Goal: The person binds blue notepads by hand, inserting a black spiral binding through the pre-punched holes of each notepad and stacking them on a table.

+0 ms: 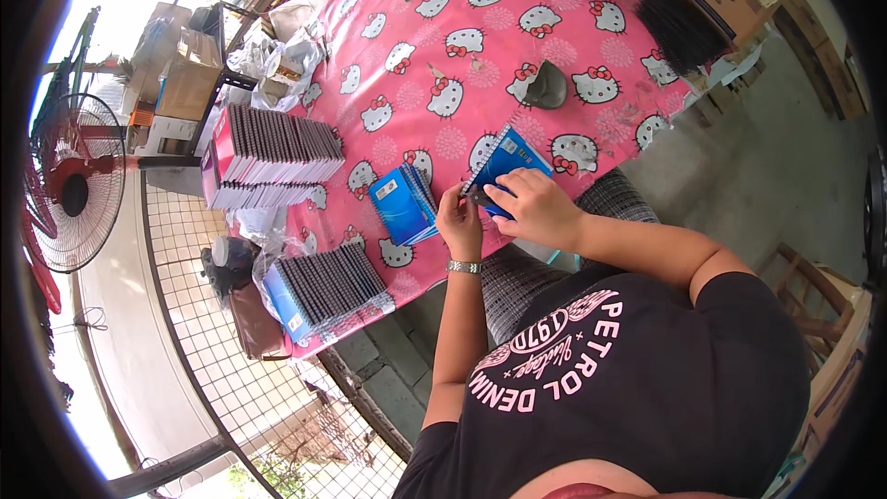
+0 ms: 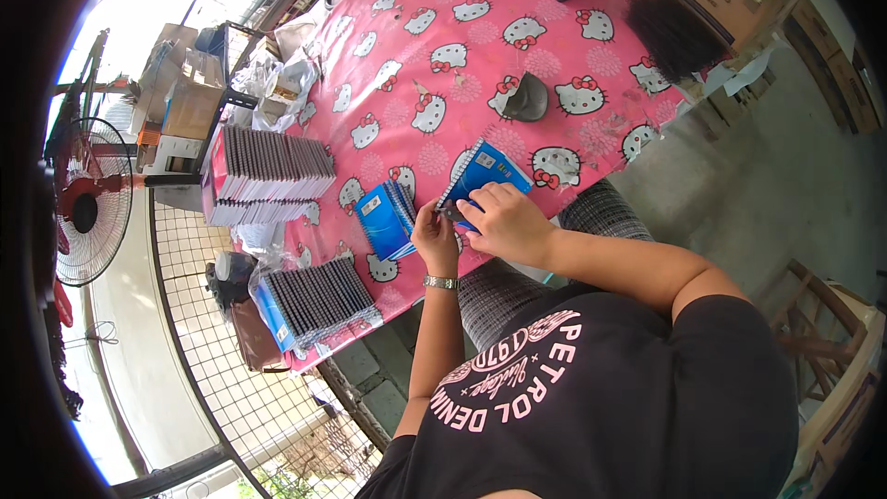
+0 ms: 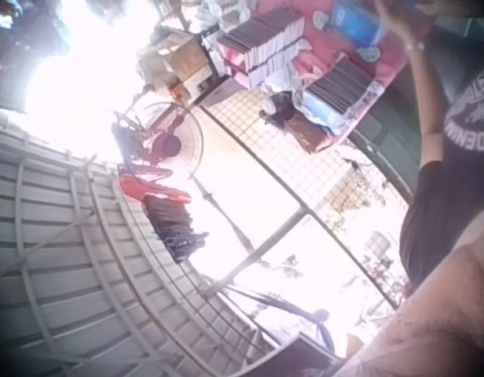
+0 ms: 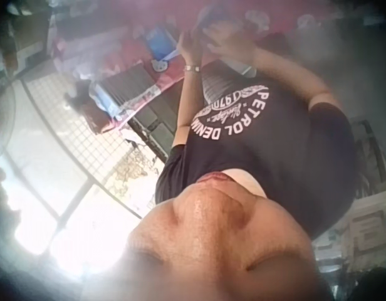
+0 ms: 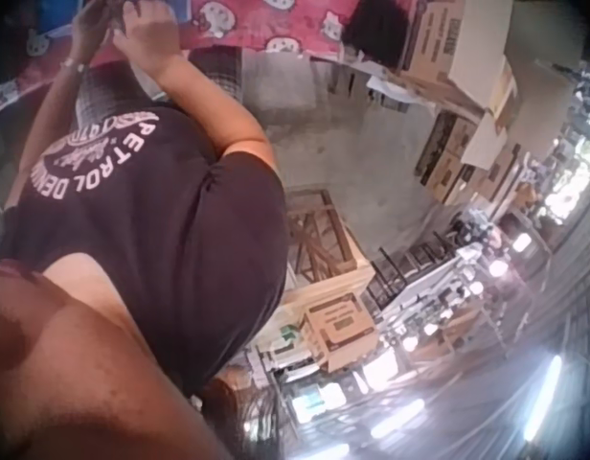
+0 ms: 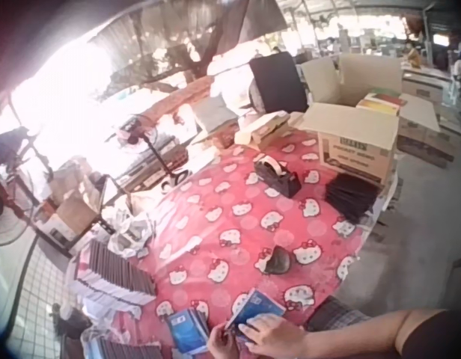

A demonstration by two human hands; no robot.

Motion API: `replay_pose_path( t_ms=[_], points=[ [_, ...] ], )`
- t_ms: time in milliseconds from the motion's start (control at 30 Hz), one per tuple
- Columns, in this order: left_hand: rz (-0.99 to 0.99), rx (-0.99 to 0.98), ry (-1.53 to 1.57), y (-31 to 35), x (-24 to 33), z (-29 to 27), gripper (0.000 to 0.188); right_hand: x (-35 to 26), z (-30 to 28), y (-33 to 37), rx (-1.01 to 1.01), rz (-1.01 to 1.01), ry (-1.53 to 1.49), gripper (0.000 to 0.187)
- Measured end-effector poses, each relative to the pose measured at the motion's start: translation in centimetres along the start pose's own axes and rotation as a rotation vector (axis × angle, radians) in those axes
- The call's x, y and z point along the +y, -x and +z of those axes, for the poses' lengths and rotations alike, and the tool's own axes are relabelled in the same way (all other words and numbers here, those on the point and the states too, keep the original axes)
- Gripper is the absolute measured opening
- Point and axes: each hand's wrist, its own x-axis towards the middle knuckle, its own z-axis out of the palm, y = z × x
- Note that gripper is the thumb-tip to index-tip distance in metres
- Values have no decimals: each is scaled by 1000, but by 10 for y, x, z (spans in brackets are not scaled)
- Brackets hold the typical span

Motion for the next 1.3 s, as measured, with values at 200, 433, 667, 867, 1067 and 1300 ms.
replay_pose_path(
  t_ms=[200,433,667,867,1067,1300],
  points=[
    [69,55,-58,4,14,-4,22,8,4,-5,-492,926,-1390,39],
    [330,129,-333,-40,99,-56,24,80,-45,23,-138,424,-340,49],
    [128,-26,-904,-104,44,-111,24,198,-92,37,18,505,-26,32],
    [427,-387,-640,-49,69,10,29,295,-136,36,-36,628,942,17],
    [538,-542,-802,-3,56,40,24,296,-134,16,-205,611,963,14],
    [446,-732,-648,-29,68,27,22,315,-123,24,-67,520,978,14]
  ],
)
